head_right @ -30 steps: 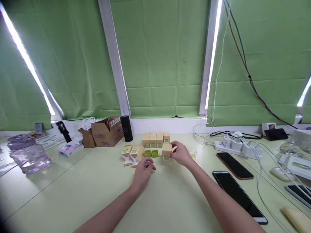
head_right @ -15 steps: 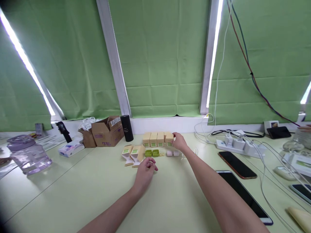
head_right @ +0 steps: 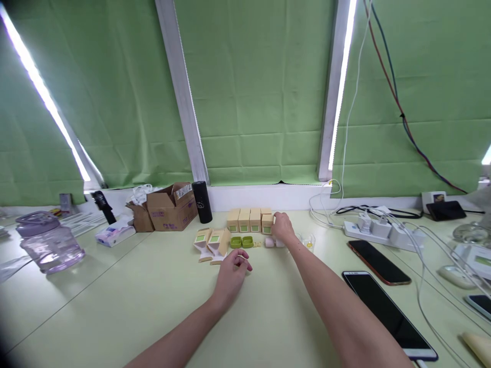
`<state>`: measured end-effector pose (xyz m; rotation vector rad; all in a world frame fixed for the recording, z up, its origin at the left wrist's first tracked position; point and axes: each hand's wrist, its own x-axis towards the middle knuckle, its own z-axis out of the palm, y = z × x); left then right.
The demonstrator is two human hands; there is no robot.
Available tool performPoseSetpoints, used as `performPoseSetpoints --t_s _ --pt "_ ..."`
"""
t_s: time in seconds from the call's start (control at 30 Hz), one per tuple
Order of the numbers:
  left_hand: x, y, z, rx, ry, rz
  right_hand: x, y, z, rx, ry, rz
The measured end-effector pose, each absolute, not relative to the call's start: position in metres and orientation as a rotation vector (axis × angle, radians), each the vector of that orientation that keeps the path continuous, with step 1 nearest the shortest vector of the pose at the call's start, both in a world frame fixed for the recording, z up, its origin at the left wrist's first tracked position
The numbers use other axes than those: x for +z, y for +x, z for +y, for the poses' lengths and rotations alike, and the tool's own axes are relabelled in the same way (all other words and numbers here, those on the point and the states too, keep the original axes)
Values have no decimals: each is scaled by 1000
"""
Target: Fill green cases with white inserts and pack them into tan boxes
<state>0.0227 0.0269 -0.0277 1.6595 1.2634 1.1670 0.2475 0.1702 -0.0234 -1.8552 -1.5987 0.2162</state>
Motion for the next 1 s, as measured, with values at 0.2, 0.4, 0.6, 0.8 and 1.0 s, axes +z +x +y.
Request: performPoseSetpoints --t_s 0.2,0.4,0.6,0.8,1.0 --pt "-29 23 27 1164 1644 1263 -21 244 169 280 -1872 -1490" --pt "-28 23 26 1147 1655 1274 -25 245 175 423 -1863 -1348" --pt "-27 23 25 1125 1674 1292 -24 240 183 536 -1783 -1233" --pt "-27 24 26 1114 1670 1292 -20 235 178 542 -1719 -1165" --pt "-28 23 27 1107 1718 1306 -12 227 152 425 -1660 -1138"
